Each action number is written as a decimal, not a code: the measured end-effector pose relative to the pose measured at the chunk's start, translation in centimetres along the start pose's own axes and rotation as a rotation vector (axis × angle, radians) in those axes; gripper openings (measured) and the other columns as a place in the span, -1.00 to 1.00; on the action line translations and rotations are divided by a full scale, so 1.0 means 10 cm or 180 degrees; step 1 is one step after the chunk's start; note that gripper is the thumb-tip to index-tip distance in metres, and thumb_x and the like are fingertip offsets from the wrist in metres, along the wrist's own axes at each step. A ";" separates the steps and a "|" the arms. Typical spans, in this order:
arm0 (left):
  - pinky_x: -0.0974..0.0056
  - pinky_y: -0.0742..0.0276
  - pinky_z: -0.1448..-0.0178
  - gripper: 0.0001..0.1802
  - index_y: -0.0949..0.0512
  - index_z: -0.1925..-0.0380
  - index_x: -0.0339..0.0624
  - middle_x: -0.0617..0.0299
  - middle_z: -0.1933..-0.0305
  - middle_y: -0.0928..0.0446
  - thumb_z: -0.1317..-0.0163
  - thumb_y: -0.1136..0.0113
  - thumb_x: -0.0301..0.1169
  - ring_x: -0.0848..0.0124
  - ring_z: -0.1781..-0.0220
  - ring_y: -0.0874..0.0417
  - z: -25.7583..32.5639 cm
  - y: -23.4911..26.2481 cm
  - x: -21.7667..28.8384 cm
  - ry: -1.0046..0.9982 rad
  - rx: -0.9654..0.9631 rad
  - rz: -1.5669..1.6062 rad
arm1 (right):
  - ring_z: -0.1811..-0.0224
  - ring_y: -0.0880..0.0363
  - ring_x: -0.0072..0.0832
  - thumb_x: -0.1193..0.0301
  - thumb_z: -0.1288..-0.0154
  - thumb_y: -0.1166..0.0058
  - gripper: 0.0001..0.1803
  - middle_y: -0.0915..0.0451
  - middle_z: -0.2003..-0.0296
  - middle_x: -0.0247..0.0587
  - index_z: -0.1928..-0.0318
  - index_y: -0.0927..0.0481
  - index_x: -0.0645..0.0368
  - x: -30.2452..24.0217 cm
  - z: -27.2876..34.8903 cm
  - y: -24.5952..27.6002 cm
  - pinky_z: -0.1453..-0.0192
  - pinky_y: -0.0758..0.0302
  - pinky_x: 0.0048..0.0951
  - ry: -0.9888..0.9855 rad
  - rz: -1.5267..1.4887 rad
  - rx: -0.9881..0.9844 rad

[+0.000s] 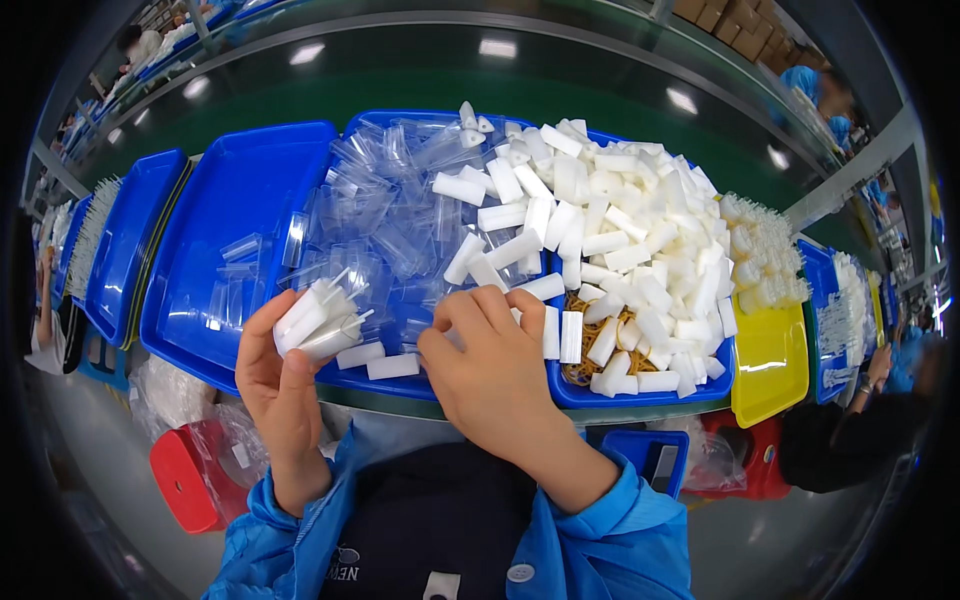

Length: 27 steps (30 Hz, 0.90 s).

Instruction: The person assembles small white plastic components by inserting them into clear plastic tubes. They pick up the white pieces and tubes from blue trays, fit them together, and place the finished assemblies into a yellow tray. The process is repetitive and performed by hand.

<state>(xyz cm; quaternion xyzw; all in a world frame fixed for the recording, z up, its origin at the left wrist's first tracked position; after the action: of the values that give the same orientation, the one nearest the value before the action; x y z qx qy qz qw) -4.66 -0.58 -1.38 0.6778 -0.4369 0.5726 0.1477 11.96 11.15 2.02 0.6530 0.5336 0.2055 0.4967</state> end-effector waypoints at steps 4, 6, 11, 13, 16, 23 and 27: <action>0.23 -0.43 -0.26 -0.53 -0.45 -0.11 -0.42 -0.06 -0.14 -0.46 -0.18 -0.27 -0.55 0.25 -0.18 -0.53 -0.02 -0.01 -0.03 -0.0272 -0.0150 -0.0194 | 0.02 -0.40 -0.35 0.34 0.03 -0.32 -0.74 -0.46 0.17 -0.34 0.26 -0.65 0.08 -0.06 0.03 0.00 -0.13 -0.14 -0.11 -0.0037 -0.0032 -0.0233; 0.22 -0.48 -0.24 -0.52 -0.46 -0.09 -0.42 -0.08 -0.14 -0.46 -0.15 -0.30 -0.58 0.23 -0.18 -0.53 -0.03 -0.05 -0.01 -0.0434 -0.0276 -0.0253 | 0.01 -0.40 -0.35 0.32 0.02 -0.32 -0.75 -0.46 0.16 -0.32 0.30 -0.63 0.10 -0.08 0.03 0.00 -0.15 -0.13 -0.10 -0.0047 -0.0023 -0.0226; 0.20 -0.63 -0.15 -0.52 -0.50 -0.03 -0.42 -0.13 -0.16 -0.44 -0.04 -0.34 -0.68 0.18 -0.16 -0.56 -0.01 -0.13 0.05 -0.0476 -0.0393 -0.0248 | -0.01 -0.39 -0.33 0.27 0.00 -0.32 -0.71 -0.46 0.15 -0.28 0.32 -0.62 0.19 -0.09 0.04 -0.03 -0.17 -0.13 -0.08 0.0028 0.0095 -0.0311; 0.18 -0.64 -0.15 -0.52 -0.51 -0.02 -0.42 -0.13 -0.16 -0.44 -0.02 -0.34 -0.71 0.18 -0.16 -0.56 0.00 -0.14 0.05 -0.0445 -0.0399 -0.0259 | -0.02 -0.39 -0.31 0.26 -0.01 -0.31 -0.69 -0.47 0.13 -0.26 0.32 -0.63 0.23 -0.07 0.04 -0.03 -0.18 -0.13 -0.07 -0.0009 0.0065 -0.0321; 0.18 -0.64 -0.15 -0.52 -0.51 -0.01 -0.42 -0.13 -0.16 -0.43 -0.01 -0.34 -0.72 0.18 -0.17 -0.56 0.00 -0.16 0.05 -0.0392 -0.0431 -0.0216 | -0.05 -0.40 -0.29 0.25 -0.01 -0.31 -0.68 -0.48 0.09 -0.24 0.33 -0.62 0.25 -0.06 0.05 -0.08 -0.20 -0.12 -0.05 -0.0012 0.0024 -0.0192; 0.21 -0.60 -0.17 -0.53 -0.49 -0.04 -0.42 -0.12 -0.19 -0.40 -0.07 -0.30 -0.70 0.19 -0.18 -0.54 0.02 -0.15 0.03 -0.0416 -0.0481 -0.0164 | 0.00 -0.41 -0.33 0.34 -0.02 -0.29 -0.68 -0.50 0.18 -0.26 0.25 -0.59 0.28 -0.05 -0.02 -0.07 -0.23 -0.13 -0.08 0.0059 -0.0154 -0.0285; 0.20 -0.49 -0.24 -0.52 -0.48 -0.07 -0.42 -0.11 -0.18 -0.41 -0.09 -0.29 -0.68 0.20 -0.19 -0.52 -0.01 -0.10 0.01 -0.0478 -0.0449 0.0031 | 0.01 -0.41 -0.33 0.37 -0.03 -0.28 -0.70 -0.51 0.20 -0.25 0.23 -0.57 0.25 -0.06 -0.04 -0.10 -0.24 -0.11 -0.07 0.0103 -0.0275 -0.0224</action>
<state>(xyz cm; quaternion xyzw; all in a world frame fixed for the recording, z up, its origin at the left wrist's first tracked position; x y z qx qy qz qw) -4.02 0.00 -0.93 0.7046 -0.4892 0.4887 0.1591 10.96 10.77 1.51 0.6081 0.5616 0.2131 0.5190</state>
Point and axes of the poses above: each hand's wrist, its own z-axis away from the middle knuckle, its own y-axis out of the back of the hand, x = y × z, the point moved 1 cm from there along -z, towards the middle knuckle
